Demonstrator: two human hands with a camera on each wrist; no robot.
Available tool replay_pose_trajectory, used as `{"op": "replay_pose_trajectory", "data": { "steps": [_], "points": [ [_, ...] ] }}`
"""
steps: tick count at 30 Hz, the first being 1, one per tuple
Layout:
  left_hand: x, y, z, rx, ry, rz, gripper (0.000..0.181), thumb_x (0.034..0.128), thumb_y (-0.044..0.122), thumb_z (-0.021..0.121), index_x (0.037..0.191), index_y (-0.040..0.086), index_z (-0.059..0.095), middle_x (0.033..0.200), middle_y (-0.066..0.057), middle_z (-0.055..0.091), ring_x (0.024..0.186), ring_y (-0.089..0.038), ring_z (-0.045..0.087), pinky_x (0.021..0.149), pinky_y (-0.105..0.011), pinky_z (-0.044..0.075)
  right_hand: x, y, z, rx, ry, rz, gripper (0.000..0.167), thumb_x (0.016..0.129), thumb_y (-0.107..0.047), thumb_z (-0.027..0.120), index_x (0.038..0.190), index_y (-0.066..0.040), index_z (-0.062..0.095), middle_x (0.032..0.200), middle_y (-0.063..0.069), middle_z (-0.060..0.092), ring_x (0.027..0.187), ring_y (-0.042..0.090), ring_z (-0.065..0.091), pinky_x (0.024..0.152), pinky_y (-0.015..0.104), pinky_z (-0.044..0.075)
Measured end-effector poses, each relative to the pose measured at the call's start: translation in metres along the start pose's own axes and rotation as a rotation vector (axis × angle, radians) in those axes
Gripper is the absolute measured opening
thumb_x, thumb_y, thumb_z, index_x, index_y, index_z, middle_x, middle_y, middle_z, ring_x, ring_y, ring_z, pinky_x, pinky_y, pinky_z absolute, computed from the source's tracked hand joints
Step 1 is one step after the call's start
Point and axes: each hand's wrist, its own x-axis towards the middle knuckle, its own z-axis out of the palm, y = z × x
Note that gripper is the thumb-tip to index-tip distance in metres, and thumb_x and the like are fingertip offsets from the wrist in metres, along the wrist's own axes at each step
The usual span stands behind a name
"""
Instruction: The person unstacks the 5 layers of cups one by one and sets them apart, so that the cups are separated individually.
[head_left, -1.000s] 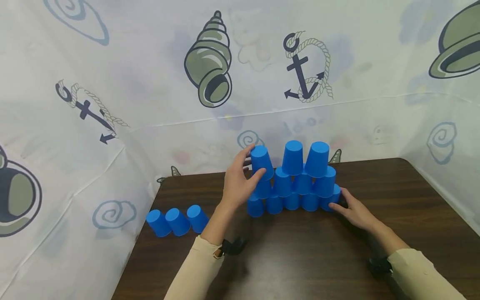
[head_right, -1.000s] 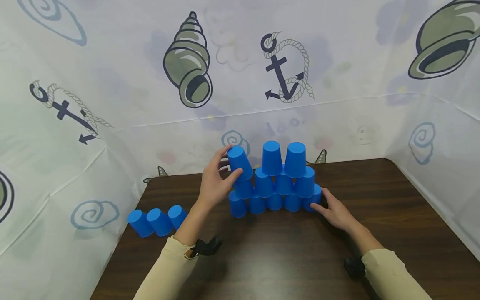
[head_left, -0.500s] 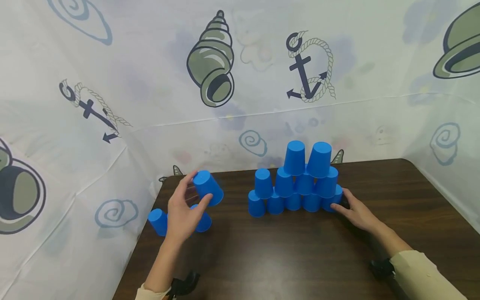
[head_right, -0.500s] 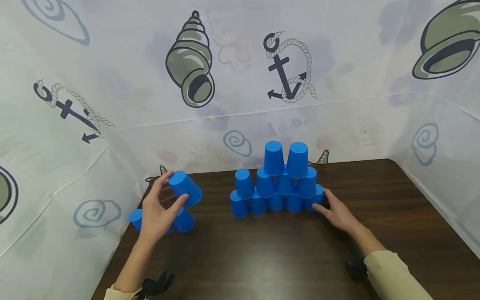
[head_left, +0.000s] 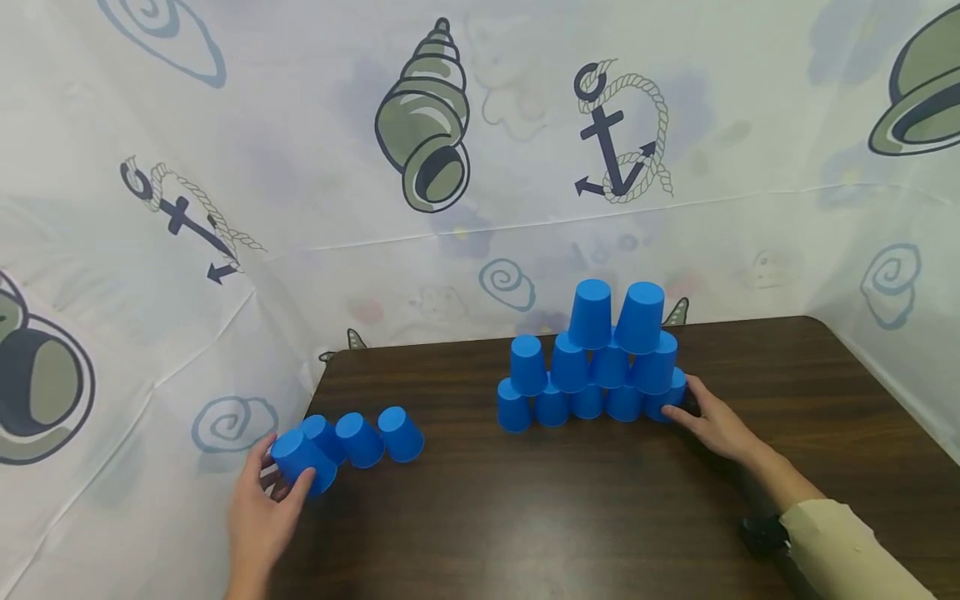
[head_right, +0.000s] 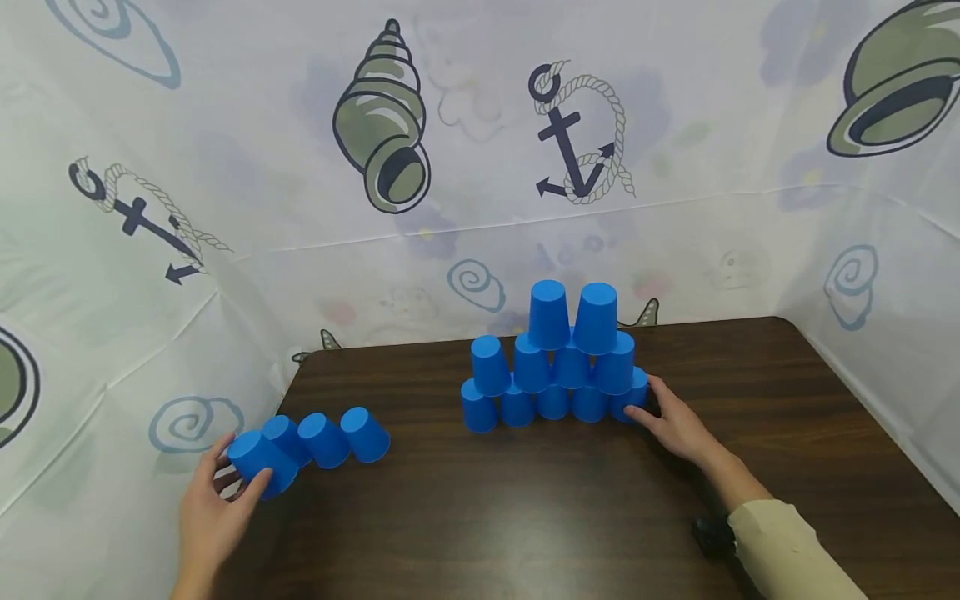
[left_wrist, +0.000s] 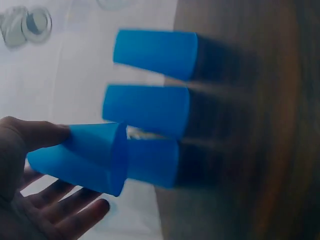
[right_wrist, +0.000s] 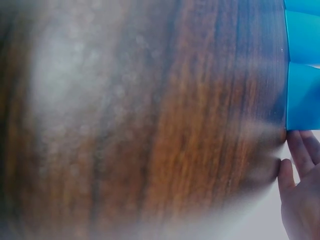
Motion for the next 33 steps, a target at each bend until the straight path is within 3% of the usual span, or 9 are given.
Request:
{"op": "replay_pose_trajectory", "data": {
  "steps": [5, 9, 19, 26, 30, 33],
  "points": [
    [0.001, -0.029, 0.004, 0.110, -0.063, -0.059, 0.075, 0.0842, 0.016, 0.078, 0.147, 0.005, 0.039, 0.132, -0.030, 0.051, 0.108, -0.053, 0.057, 0.083, -0.059, 0.049, 0.000, 0.001, 0.001, -0.003, 0.002, 0.003, 0.077, 0.099, -0.043, 0.055, 0.151, 0.002, 0.018, 0.147, 0.035, 0.031, 0.132, 0.058, 0.031, 0.098, 0.074, 0.028],
    [0.003, -0.040, 0.009, 0.139, -0.068, -0.095, 0.074, 0.0832, 0.012, 0.078, 0.145, 0.003, 0.038, 0.134, -0.032, 0.048, 0.111, -0.054, 0.054, 0.086, -0.062, 0.047, 0.001, 0.001, 0.001, 0.001, 0.001, -0.001, 0.078, 0.099, -0.043, 0.055, 0.151, 0.002, 0.017, 0.148, 0.035, 0.030, 0.132, 0.058, 0.031, 0.099, 0.074, 0.028],
    [0.006, -0.043, 0.015, 0.132, -0.072, -0.172, 0.077, 0.0827, 0.007, 0.077, 0.144, -0.001, 0.032, 0.139, -0.035, 0.041, 0.116, -0.059, 0.047, 0.089, -0.068, 0.042, 0.002, 0.001, 0.000, -0.002, -0.005, 0.018, 0.080, 0.099, -0.045, 0.055, 0.152, 0.001, 0.016, 0.149, 0.035, 0.029, 0.133, 0.058, 0.029, 0.100, 0.074, 0.027],
    [0.003, -0.041, 0.012, 0.119, -0.089, -0.154, 0.090, 0.0799, 0.006, 0.079, 0.152, 0.003, 0.025, 0.142, -0.035, 0.037, 0.121, -0.058, 0.043, 0.094, -0.069, 0.038, 0.001, 0.001, 0.000, 0.000, -0.002, 0.015, 0.080, 0.099, -0.044, 0.055, 0.152, 0.001, 0.016, 0.149, 0.035, 0.028, 0.133, 0.058, 0.029, 0.100, 0.074, 0.027],
    [0.001, -0.029, 0.008, 0.084, -0.026, -0.111, 0.093, 0.0804, 0.006, 0.078, 0.154, 0.009, 0.022, 0.145, -0.031, 0.036, 0.127, -0.054, 0.039, 0.096, -0.070, 0.036, 0.001, 0.001, 0.000, 0.005, 0.003, 0.000, 0.078, 0.099, -0.042, 0.055, 0.151, 0.002, 0.017, 0.148, 0.035, 0.029, 0.132, 0.058, 0.030, 0.099, 0.075, 0.027],
    [-0.002, -0.015, 0.006, 0.016, 0.150, -0.021, 0.081, 0.0817, 0.006, 0.076, 0.151, 0.013, 0.034, 0.143, -0.023, 0.043, 0.128, -0.042, 0.045, 0.095, -0.065, 0.042, 0.001, 0.001, 0.000, 0.004, 0.002, 0.001, 0.078, 0.099, -0.042, 0.055, 0.151, 0.003, 0.017, 0.148, 0.036, 0.030, 0.132, 0.058, 0.030, 0.099, 0.074, 0.027]
  ]
}}
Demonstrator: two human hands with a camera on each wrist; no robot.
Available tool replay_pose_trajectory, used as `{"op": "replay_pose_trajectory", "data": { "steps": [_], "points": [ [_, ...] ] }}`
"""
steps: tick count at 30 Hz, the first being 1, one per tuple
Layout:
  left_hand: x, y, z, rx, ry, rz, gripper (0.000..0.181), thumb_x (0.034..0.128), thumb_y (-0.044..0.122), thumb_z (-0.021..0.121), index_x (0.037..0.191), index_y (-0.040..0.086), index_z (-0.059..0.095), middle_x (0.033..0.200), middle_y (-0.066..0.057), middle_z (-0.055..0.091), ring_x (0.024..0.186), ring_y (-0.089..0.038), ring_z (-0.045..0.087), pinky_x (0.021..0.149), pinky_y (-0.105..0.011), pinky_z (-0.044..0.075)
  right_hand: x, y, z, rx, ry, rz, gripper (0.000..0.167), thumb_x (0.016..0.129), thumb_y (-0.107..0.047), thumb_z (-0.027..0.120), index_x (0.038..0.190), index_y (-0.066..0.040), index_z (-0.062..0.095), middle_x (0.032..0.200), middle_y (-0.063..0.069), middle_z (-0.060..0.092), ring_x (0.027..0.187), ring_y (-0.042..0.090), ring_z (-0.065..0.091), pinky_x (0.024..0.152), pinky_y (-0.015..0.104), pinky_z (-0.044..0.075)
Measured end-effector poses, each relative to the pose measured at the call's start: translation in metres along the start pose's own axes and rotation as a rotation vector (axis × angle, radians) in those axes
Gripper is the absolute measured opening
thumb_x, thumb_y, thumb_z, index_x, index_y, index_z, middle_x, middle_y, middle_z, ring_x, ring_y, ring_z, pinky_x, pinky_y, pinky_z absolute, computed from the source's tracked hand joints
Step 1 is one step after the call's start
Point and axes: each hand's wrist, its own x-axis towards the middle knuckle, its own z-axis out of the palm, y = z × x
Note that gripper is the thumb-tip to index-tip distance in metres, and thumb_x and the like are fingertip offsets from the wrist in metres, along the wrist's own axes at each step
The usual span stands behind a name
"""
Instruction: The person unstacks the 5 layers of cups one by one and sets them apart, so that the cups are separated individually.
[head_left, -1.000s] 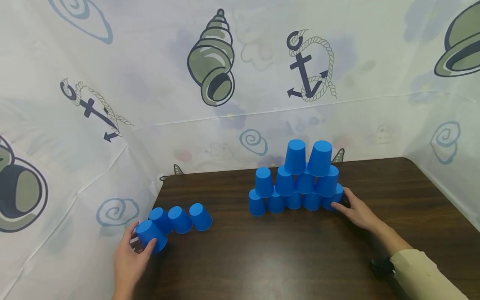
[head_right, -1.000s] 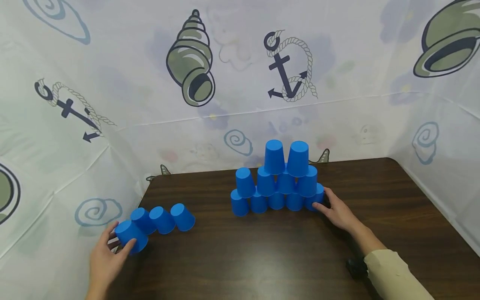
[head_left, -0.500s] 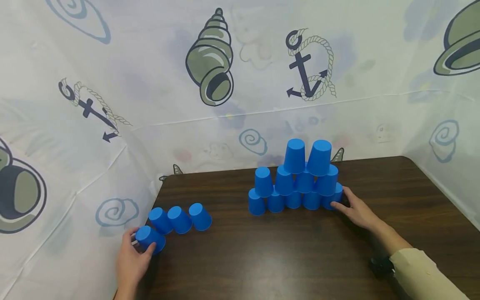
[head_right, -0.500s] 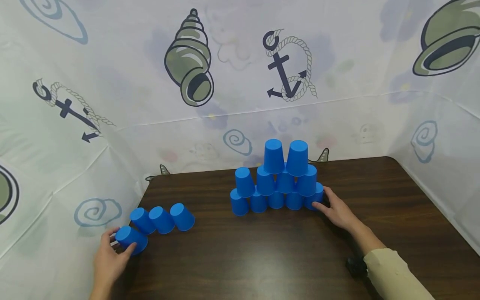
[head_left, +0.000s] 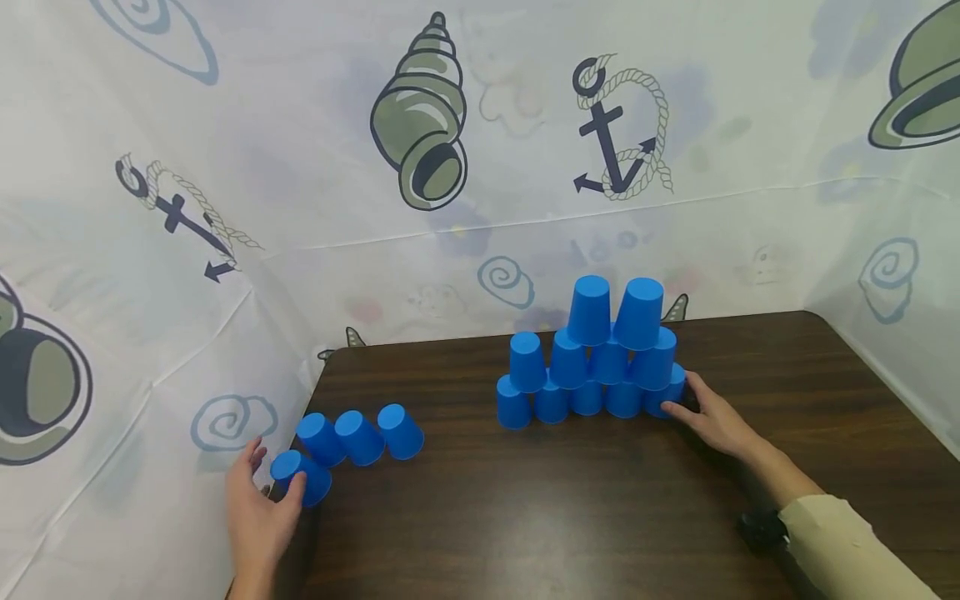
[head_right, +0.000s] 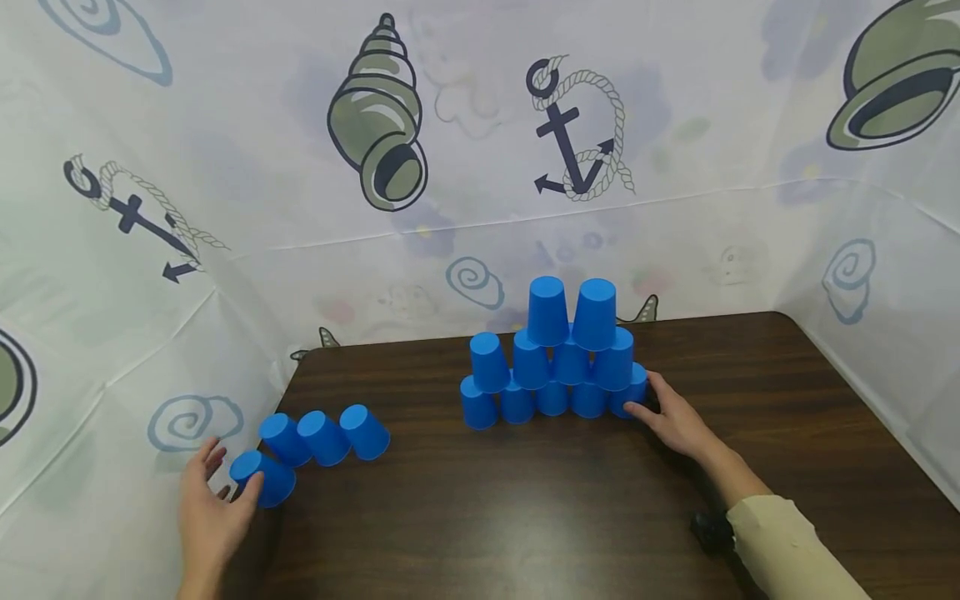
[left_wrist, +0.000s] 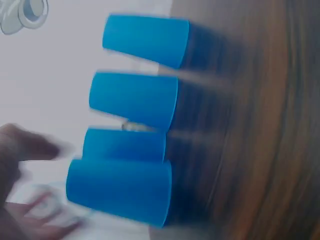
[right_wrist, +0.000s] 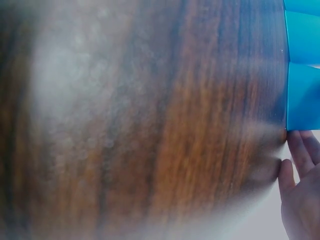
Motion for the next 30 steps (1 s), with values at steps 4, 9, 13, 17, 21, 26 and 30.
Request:
{"op": "replay_pose_trajectory", "data": {
  "steps": [4, 9, 13, 17, 21, 26, 30],
  "points": [
    [-0.002, 0.020, -0.001, -0.117, 0.264, 0.195, 0.062, 0.0818, 0.006, 0.073, 0.140, 0.013, 0.052, 0.134, -0.010, 0.056, 0.119, -0.021, 0.055, 0.095, -0.036, 0.051, 0.001, 0.000, 0.000, -0.004, -0.002, 0.009, 0.078, 0.099, -0.042, 0.055, 0.151, 0.002, 0.017, 0.148, 0.035, 0.029, 0.132, 0.058, 0.030, 0.100, 0.074, 0.027],
    [-0.002, 0.050, 0.007, -0.260, 0.362, 0.434, 0.048, 0.0782, 0.001, 0.071, 0.126, 0.002, 0.062, 0.118, -0.015, 0.063, 0.107, -0.016, 0.058, 0.089, -0.016, 0.047, 0.001, 0.001, 0.000, -0.010, -0.001, 0.016, 0.080, 0.099, -0.043, 0.055, 0.152, 0.002, 0.017, 0.148, 0.035, 0.029, 0.132, 0.058, 0.030, 0.100, 0.074, 0.027],
    [-0.005, 0.085, 0.017, -0.359, 0.316, 0.574, 0.043, 0.0758, -0.005, 0.070, 0.119, -0.005, 0.063, 0.110, -0.022, 0.063, 0.103, -0.018, 0.057, 0.089, -0.017, 0.047, 0.000, 0.001, 0.000, -0.011, -0.006, 0.021, 0.080, 0.099, -0.044, 0.055, 0.152, 0.002, 0.016, 0.149, 0.035, 0.029, 0.133, 0.058, 0.029, 0.100, 0.074, 0.027],
    [-0.012, 0.132, 0.024, -0.473, 0.215, 0.638, 0.041, 0.0748, -0.013, 0.067, 0.116, -0.010, 0.061, 0.108, -0.025, 0.062, 0.101, -0.022, 0.058, 0.088, -0.020, 0.050, 0.001, 0.001, 0.000, -0.012, -0.008, 0.029, 0.081, 0.099, -0.044, 0.055, 0.152, 0.002, 0.015, 0.149, 0.035, 0.027, 0.133, 0.058, 0.028, 0.100, 0.074, 0.027],
    [-0.015, 0.169, 0.036, -0.546, 0.026, 0.635, 0.048, 0.0747, -0.018, 0.069, 0.120, -0.009, 0.059, 0.112, -0.021, 0.062, 0.103, -0.028, 0.060, 0.083, -0.037, 0.057, 0.003, 0.000, 0.001, -0.007, -0.004, 0.024, 0.080, 0.099, -0.044, 0.055, 0.152, 0.002, 0.016, 0.149, 0.035, 0.027, 0.133, 0.058, 0.028, 0.101, 0.074, 0.026],
    [-0.012, 0.193, 0.069, -0.570, -0.208, 0.674, 0.058, 0.0807, -0.010, 0.073, 0.133, 0.006, 0.054, 0.123, -0.013, 0.059, 0.113, -0.026, 0.058, 0.084, -0.051, 0.055, 0.001, 0.000, 0.002, -0.004, -0.001, 0.015, 0.080, 0.099, -0.044, 0.055, 0.151, 0.002, 0.017, 0.149, 0.035, 0.029, 0.133, 0.058, 0.029, 0.100, 0.074, 0.026],
    [-0.010, 0.218, 0.093, -0.517, -0.350, 0.726, 0.060, 0.0861, 0.003, 0.073, 0.140, 0.015, 0.049, 0.129, -0.004, 0.055, 0.119, -0.021, 0.054, 0.090, -0.046, 0.054, 0.000, 0.000, 0.002, 0.001, -0.006, 0.018, 0.080, 0.099, -0.044, 0.055, 0.151, 0.003, 0.016, 0.149, 0.035, 0.028, 0.133, 0.058, 0.028, 0.100, 0.074, 0.026]
  ]
}}
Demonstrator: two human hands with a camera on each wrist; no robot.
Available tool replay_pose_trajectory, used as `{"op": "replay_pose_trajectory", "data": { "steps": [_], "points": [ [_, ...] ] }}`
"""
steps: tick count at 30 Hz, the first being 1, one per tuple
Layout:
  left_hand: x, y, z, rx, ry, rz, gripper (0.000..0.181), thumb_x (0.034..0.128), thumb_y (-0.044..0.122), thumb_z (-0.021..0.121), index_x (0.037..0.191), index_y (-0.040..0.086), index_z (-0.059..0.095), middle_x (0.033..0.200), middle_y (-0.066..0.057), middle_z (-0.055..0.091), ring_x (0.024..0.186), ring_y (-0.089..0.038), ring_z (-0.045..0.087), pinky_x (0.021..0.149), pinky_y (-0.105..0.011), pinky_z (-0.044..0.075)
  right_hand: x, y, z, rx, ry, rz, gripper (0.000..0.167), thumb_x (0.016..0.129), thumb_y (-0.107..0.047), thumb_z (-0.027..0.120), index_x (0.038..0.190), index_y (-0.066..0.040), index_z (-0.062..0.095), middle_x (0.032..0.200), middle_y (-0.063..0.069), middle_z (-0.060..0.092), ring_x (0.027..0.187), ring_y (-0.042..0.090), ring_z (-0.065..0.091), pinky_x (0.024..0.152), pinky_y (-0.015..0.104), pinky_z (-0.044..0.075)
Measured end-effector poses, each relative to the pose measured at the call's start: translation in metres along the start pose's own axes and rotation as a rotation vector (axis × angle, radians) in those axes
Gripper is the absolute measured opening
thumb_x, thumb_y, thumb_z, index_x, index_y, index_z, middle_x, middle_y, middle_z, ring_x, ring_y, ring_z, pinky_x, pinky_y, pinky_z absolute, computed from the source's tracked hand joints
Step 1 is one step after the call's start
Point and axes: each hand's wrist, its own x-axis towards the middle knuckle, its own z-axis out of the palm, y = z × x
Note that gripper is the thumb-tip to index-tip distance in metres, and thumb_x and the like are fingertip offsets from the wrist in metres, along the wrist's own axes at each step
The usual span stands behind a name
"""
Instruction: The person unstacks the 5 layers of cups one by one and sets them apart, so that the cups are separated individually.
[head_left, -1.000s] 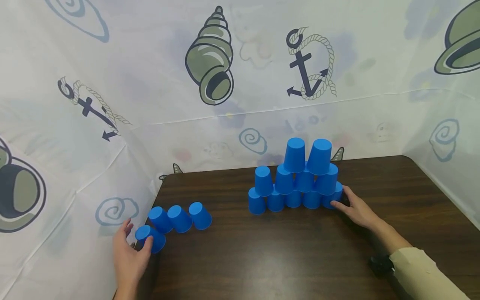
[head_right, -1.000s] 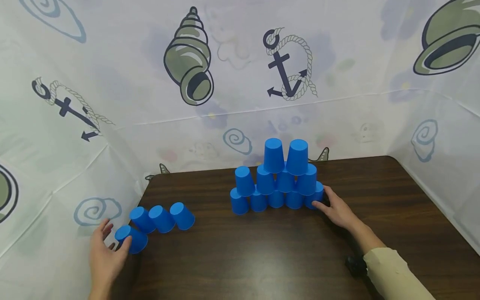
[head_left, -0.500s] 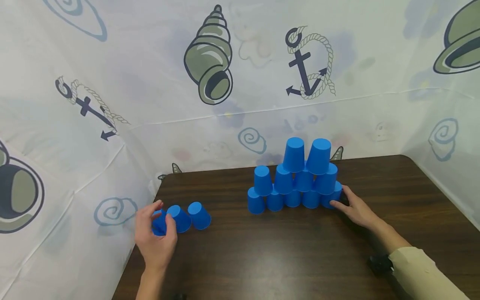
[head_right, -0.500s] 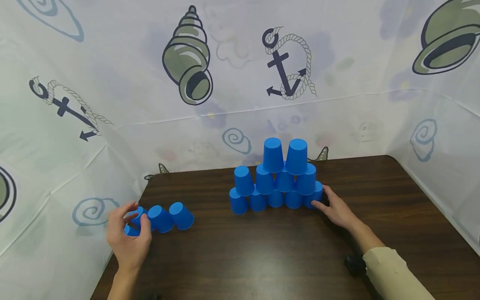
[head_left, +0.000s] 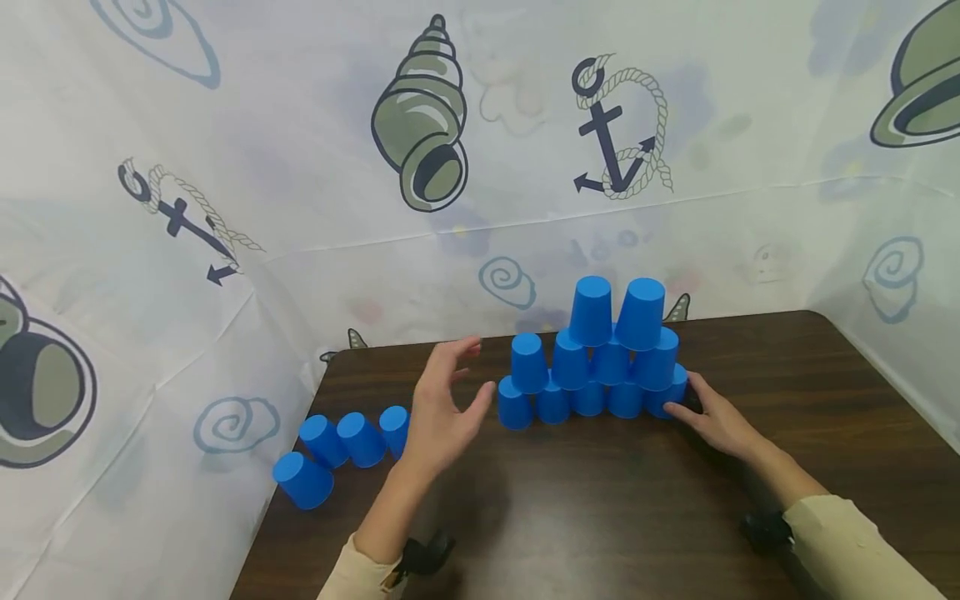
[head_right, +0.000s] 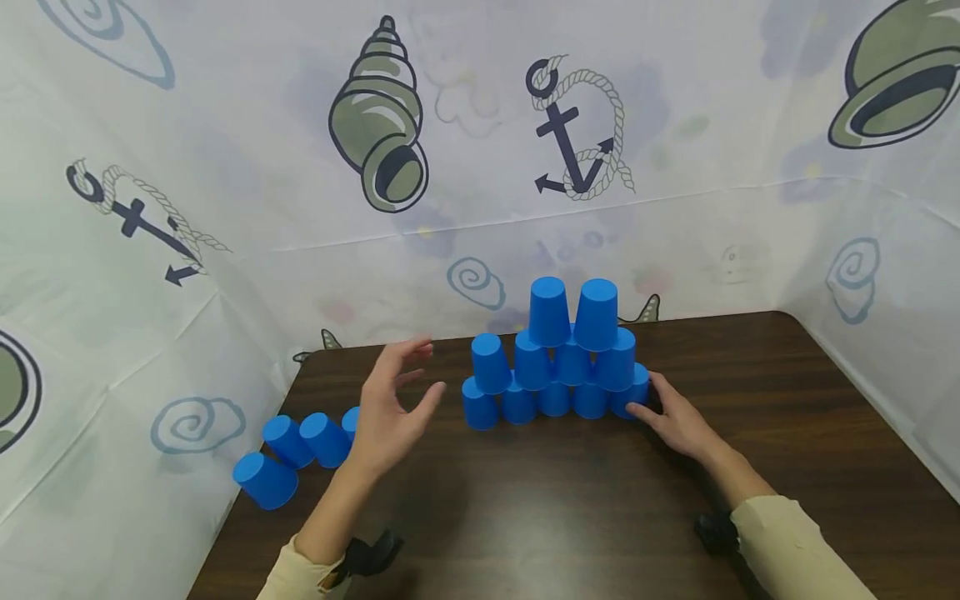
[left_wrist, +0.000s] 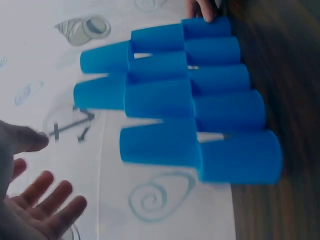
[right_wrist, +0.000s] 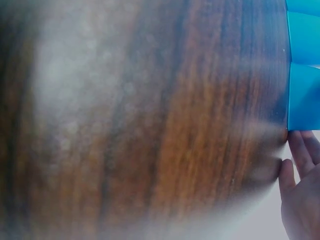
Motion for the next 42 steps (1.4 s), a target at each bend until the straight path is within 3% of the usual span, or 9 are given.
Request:
{"op": "replay_pose_trajectory", "data": {
  "steps": [6, 12, 18, 24, 32, 42],
  "points": [
    [0.035, 0.006, 0.042, 0.028, -0.140, 0.014, 0.065, 0.0891, 0.012, 0.072, 0.147, 0.016, 0.042, 0.135, -0.005, 0.052, 0.123, -0.023, 0.051, 0.093, -0.045, 0.052, 0.000, 0.001, -0.001, -0.004, 0.000, 0.013, 0.080, 0.099, -0.044, 0.054, 0.151, 0.002, 0.016, 0.148, 0.036, 0.029, 0.133, 0.058, 0.029, 0.100, 0.074, 0.026],
    [0.062, 0.009, 0.076, 0.061, -0.171, 0.016, 0.067, 0.0915, 0.020, 0.071, 0.150, 0.018, 0.037, 0.139, -0.004, 0.050, 0.123, -0.019, 0.050, 0.095, -0.039, 0.049, 0.001, 0.003, 0.001, -0.005, -0.001, 0.008, 0.079, 0.099, -0.045, 0.054, 0.151, 0.002, 0.018, 0.147, 0.035, 0.030, 0.133, 0.058, 0.029, 0.100, 0.075, 0.026],
    [0.080, 0.011, 0.100, 0.073, -0.188, 0.001, 0.070, 0.0909, 0.024, 0.071, 0.151, 0.018, 0.036, 0.146, -0.005, 0.046, 0.129, -0.019, 0.046, 0.100, -0.043, 0.046, 0.002, 0.003, 0.001, -0.009, -0.006, 0.022, 0.080, 0.099, -0.047, 0.054, 0.151, 0.001, 0.017, 0.149, 0.035, 0.028, 0.133, 0.058, 0.028, 0.100, 0.075, 0.025],
    [0.088, 0.013, 0.116, 0.083, -0.225, -0.051, 0.072, 0.0906, 0.026, 0.072, 0.152, 0.021, 0.035, 0.143, -0.008, 0.047, 0.131, -0.021, 0.047, 0.101, -0.043, 0.046, 0.002, 0.002, 0.000, -0.001, -0.012, 0.028, 0.080, 0.099, -0.045, 0.054, 0.152, 0.001, 0.016, 0.149, 0.035, 0.028, 0.133, 0.058, 0.028, 0.100, 0.074, 0.025],
    [0.087, 0.016, 0.121, 0.111, -0.239, -0.076, 0.073, 0.0886, 0.017, 0.074, 0.151, 0.027, 0.038, 0.138, -0.008, 0.048, 0.123, -0.023, 0.053, 0.094, -0.039, 0.052, 0.004, 0.003, 0.000, -0.002, -0.022, 0.049, 0.081, 0.098, -0.047, 0.054, 0.152, 0.000, 0.016, 0.149, 0.034, 0.028, 0.133, 0.058, 0.028, 0.100, 0.074, 0.026],
    [0.086, 0.011, 0.132, 0.155, -0.198, -0.098, 0.071, 0.0895, 0.019, 0.073, 0.149, 0.032, 0.036, 0.138, -0.005, 0.051, 0.123, -0.021, 0.054, 0.096, -0.042, 0.051, 0.002, 0.001, -0.001, -0.004, -0.024, 0.045, 0.081, 0.099, -0.046, 0.054, 0.151, 0.002, 0.016, 0.149, 0.035, 0.027, 0.134, 0.058, 0.027, 0.101, 0.074, 0.025]
  ]
}}
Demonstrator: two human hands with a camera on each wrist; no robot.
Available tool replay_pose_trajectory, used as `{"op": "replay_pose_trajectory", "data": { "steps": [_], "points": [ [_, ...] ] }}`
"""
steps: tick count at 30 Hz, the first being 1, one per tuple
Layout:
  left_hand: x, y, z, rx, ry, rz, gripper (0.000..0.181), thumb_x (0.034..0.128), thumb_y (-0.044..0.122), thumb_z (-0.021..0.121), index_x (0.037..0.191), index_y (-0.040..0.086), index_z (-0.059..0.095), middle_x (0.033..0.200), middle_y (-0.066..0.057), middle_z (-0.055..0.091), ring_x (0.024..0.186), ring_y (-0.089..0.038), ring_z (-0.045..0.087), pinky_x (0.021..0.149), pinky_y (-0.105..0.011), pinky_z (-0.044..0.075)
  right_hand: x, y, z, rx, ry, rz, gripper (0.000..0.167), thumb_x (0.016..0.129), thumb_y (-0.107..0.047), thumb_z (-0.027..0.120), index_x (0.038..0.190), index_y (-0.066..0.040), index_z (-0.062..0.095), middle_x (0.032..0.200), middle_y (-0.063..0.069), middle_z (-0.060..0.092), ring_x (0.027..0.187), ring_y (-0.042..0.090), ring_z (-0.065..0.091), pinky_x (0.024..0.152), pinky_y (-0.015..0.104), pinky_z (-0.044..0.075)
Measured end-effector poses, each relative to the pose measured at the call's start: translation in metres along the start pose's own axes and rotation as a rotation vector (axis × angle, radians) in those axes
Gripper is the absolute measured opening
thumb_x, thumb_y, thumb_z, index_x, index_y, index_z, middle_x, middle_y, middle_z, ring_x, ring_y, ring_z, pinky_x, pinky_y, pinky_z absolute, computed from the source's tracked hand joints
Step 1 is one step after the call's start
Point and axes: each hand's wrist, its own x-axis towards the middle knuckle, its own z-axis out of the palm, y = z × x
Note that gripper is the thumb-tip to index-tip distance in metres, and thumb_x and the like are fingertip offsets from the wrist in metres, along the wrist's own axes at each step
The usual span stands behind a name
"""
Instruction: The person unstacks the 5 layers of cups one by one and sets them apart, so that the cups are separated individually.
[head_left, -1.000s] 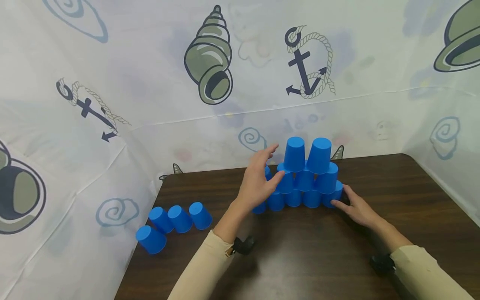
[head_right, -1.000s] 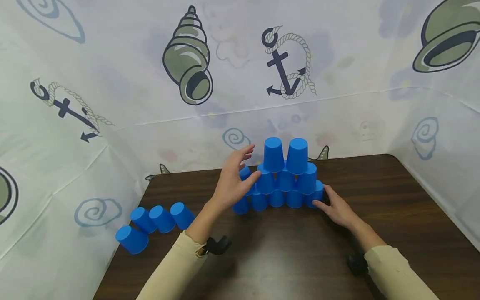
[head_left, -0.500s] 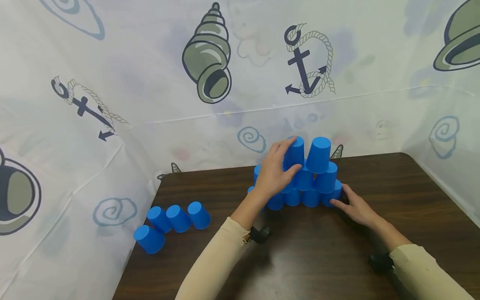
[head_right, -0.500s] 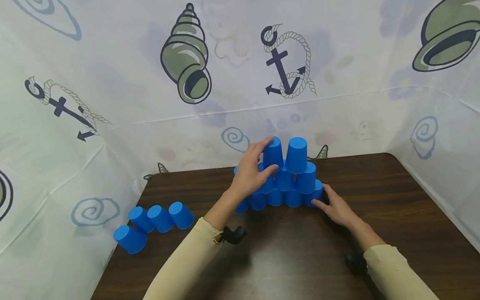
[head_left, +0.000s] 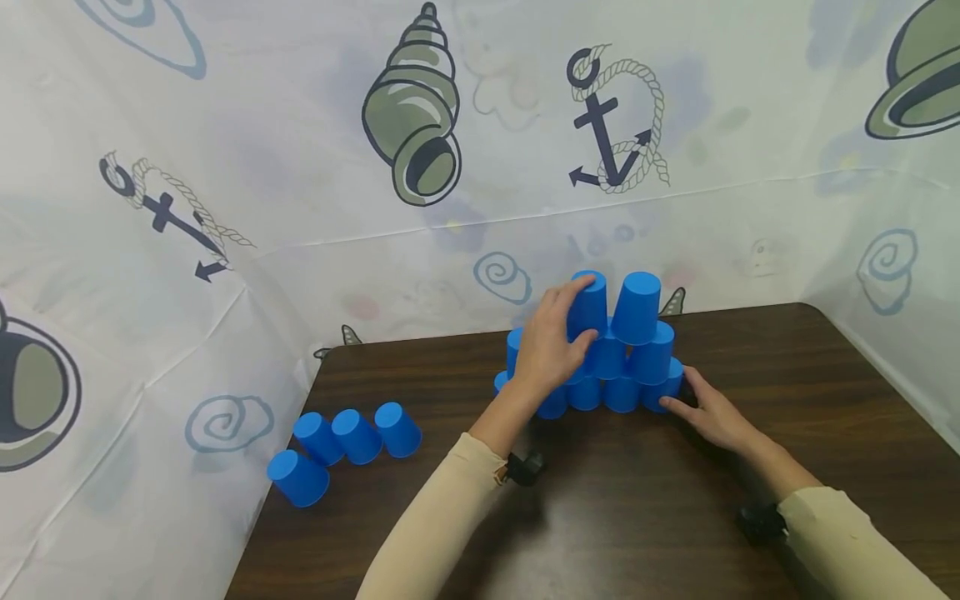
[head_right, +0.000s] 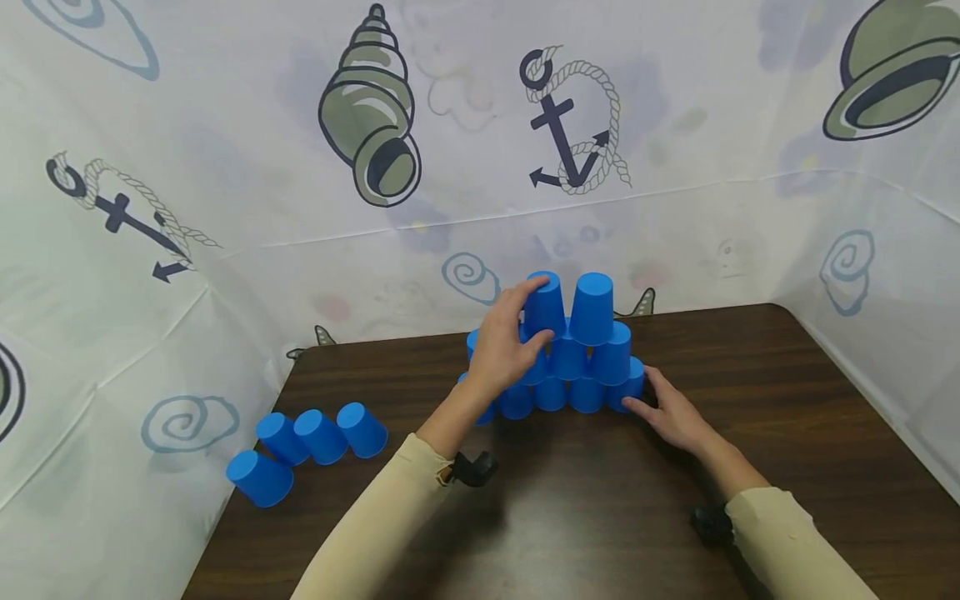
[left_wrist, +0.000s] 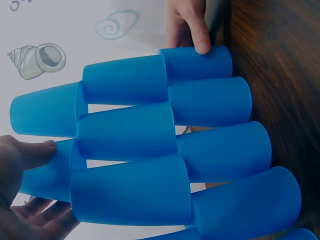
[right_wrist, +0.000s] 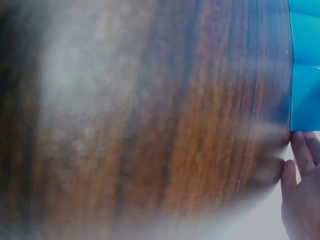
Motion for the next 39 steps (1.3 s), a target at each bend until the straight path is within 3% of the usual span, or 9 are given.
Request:
{"op": "replay_pose_trajectory", "data": {
  "steps": [13, 23, 28, 31, 35, 39],
  "points": [
    [0.000, 0.001, 0.003, -0.032, 0.071, 0.001, 0.060, 0.0923, 0.022, 0.069, 0.145, 0.031, 0.041, 0.130, -0.005, 0.053, 0.118, -0.022, 0.057, 0.093, -0.043, 0.052, 0.000, 0.001, 0.003, -0.004, 0.001, -0.001, 0.082, 0.098, -0.048, 0.054, 0.152, 0.001, 0.016, 0.150, 0.035, 0.026, 0.134, 0.058, 0.026, 0.101, 0.074, 0.025],
    [-0.018, 0.012, -0.023, -0.083, 0.151, 0.101, 0.059, 0.0909, 0.020, 0.071, 0.143, 0.026, 0.046, 0.131, -0.005, 0.054, 0.113, -0.019, 0.059, 0.084, -0.033, 0.055, 0.000, 0.000, 0.005, -0.003, 0.006, -0.003, 0.083, 0.098, -0.049, 0.054, 0.152, 0.002, 0.016, 0.150, 0.035, 0.026, 0.134, 0.058, 0.026, 0.101, 0.074, 0.024],
    [-0.037, 0.018, -0.041, -0.074, 0.176, 0.132, 0.058, 0.0898, 0.020, 0.073, 0.142, 0.026, 0.048, 0.133, -0.005, 0.054, 0.115, -0.020, 0.058, 0.086, -0.038, 0.055, 0.000, 0.002, 0.003, 0.000, 0.006, -0.003, 0.083, 0.098, -0.049, 0.054, 0.152, 0.002, 0.016, 0.150, 0.035, 0.026, 0.134, 0.058, 0.026, 0.101, 0.075, 0.024],
    [-0.054, 0.013, -0.055, -0.096, 0.182, 0.139, 0.059, 0.0878, 0.017, 0.075, 0.141, 0.024, 0.050, 0.134, -0.007, 0.053, 0.119, -0.021, 0.056, 0.089, -0.040, 0.054, 0.001, 0.003, 0.002, -0.002, 0.007, -0.010, 0.083, 0.098, -0.048, 0.054, 0.152, 0.002, 0.016, 0.150, 0.035, 0.026, 0.134, 0.058, 0.026, 0.101, 0.075, 0.025],
    [-0.083, -0.005, -0.075, -0.157, 0.207, 0.099, 0.061, 0.0852, 0.012, 0.077, 0.140, 0.022, 0.052, 0.130, -0.007, 0.053, 0.121, -0.021, 0.055, 0.089, -0.040, 0.054, 0.001, 0.004, 0.002, -0.007, 0.006, -0.004, 0.082, 0.098, -0.048, 0.054, 0.152, 0.002, 0.016, 0.150, 0.035, 0.025, 0.134, 0.058, 0.026, 0.101, 0.075, 0.024],
    [-0.115, -0.030, -0.092, -0.191, 0.244, 0.005, 0.064, 0.0837, 0.010, 0.078, 0.141, 0.023, 0.051, 0.134, -0.004, 0.051, 0.125, -0.022, 0.052, 0.089, -0.047, 0.053, 0.002, 0.004, 0.002, -0.006, 0.007, 0.005, 0.082, 0.098, -0.048, 0.054, 0.152, 0.001, 0.016, 0.151, 0.035, 0.024, 0.134, 0.058, 0.025, 0.101, 0.075, 0.024]
  ]
}}
